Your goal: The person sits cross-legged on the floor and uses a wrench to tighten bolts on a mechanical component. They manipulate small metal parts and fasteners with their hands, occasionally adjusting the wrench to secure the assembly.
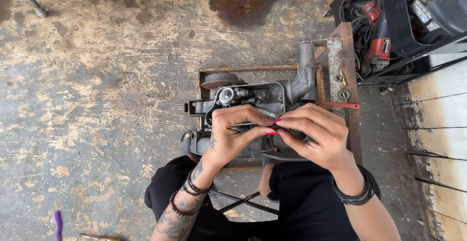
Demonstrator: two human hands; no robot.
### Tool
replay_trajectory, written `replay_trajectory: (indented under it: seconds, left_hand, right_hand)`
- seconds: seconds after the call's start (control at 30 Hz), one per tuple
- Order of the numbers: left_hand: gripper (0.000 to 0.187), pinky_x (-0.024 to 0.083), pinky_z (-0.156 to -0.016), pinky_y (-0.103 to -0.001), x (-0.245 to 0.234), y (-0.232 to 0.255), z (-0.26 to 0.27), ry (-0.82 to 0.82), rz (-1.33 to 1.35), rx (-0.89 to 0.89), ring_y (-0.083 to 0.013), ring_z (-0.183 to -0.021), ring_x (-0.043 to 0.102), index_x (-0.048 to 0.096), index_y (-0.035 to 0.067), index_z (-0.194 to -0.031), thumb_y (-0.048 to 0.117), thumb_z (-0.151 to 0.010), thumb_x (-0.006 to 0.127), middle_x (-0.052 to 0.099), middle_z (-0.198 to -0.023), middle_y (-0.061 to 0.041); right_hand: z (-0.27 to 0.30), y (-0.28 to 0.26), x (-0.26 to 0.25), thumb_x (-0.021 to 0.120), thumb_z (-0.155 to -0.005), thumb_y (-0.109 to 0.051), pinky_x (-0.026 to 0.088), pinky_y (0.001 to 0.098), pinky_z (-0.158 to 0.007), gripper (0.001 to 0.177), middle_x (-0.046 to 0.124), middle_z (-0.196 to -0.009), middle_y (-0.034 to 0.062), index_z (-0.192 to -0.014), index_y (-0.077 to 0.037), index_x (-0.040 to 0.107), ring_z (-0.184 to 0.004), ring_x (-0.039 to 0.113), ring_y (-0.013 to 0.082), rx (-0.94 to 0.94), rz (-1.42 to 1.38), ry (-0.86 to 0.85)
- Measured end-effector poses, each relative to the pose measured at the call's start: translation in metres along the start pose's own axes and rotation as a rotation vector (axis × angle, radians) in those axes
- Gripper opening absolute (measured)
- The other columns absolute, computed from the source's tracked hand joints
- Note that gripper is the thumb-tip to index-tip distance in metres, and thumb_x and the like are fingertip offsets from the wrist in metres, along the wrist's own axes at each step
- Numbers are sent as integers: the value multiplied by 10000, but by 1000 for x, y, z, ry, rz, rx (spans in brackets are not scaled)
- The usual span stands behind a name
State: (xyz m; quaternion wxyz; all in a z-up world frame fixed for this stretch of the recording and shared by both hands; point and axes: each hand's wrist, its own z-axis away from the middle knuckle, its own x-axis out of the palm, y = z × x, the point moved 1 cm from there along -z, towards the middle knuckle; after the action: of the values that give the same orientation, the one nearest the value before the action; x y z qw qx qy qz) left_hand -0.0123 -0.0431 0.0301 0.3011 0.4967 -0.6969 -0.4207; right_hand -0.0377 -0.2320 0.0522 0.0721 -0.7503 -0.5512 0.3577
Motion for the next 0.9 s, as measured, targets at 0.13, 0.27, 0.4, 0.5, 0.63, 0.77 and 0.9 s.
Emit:
replay_trajectory:
  seconds: [0.13, 0.27, 0.4, 0.5, 0.63, 0.77, 0.9]
  left_hand:
    - [86, 588, -689, -368, 2, -10, 2, 6, -1, -8, -326, -735, 772, 763, 48, -831, 87, -821, 839, 767, -773, -121]
    - [89, 618, -666, -341, 4, -12, 4, 57, 47, -63, -290, -751, 778, 766, 60, -832, 90, -808, 846, 772, -780, -114]
    - [97, 638, -694, -352, -11, -28, 3, 244, 89, -94, -251, -786, 763, 763, 24, -877, 73, -840, 838, 768, -811, -143]
    - [140, 635, -740, -319, -26, -37, 7, 355, 101, -120, -205, -861, 734, 737, -18, -961, 67, -878, 810, 744, -874, -135]
    - [193, 650, -734, -346, -19, -23, 3, 309, 62, -100, -194, -877, 712, 728, -49, -1043, 54, -891, 791, 738, -893, -162]
    - [136, 652, -726, -328, -14, -15, 0, 247, 44, -64, -198, -877, 721, 771, 0, -996, 47, -873, 803, 740, -884, -146]
    - [136, 644, -745, -312, -13, -12, 1, 250, 36, -57, -180, -876, 717, 790, 26, -993, 62, -864, 817, 737, -866, -121]
  right_hand:
    - [2, -2, 2, 780, -842, 68, 591, 363, -567, 35, 734, -808, 169, -841, 37, 762, -610, 693, 294, -128, 170, 5]
    - [8, 6, 1, 764, -867, 16, 592, 397, -582, 25, 734, -843, 167, -889, 24, 773, -666, 693, 290, -150, 192, -16]
    - [11, 22, 3, 792, -895, -270, 548, 483, -802, 372, 725, -931, 173, -1136, 6, 729, -897, 679, 335, 127, 117, -107]
    - [14, 32, 11, 782, -895, -80, 496, 446, -877, 139, 723, -940, 156, -1000, 8, 757, -1003, 650, 321, 239, 398, -271]
    - [16, 40, 35, 720, -947, -369, 331, 512, -1089, 300, 755, -1035, 103, -1081, -105, 771, -1180, 581, 263, 393, 629, -656]
    - [24, 51, 54, 637, -981, -276, 213, 621, -1130, 261, 769, -930, 93, -1001, -67, 791, -1171, 613, 253, 453, 672, -773]
    - [34, 62, 60, 664, -962, -143, 96, 660, -1172, 174, 791, -948, 91, -976, -36, 800, -1176, 627, 232, 570, 603, -694]
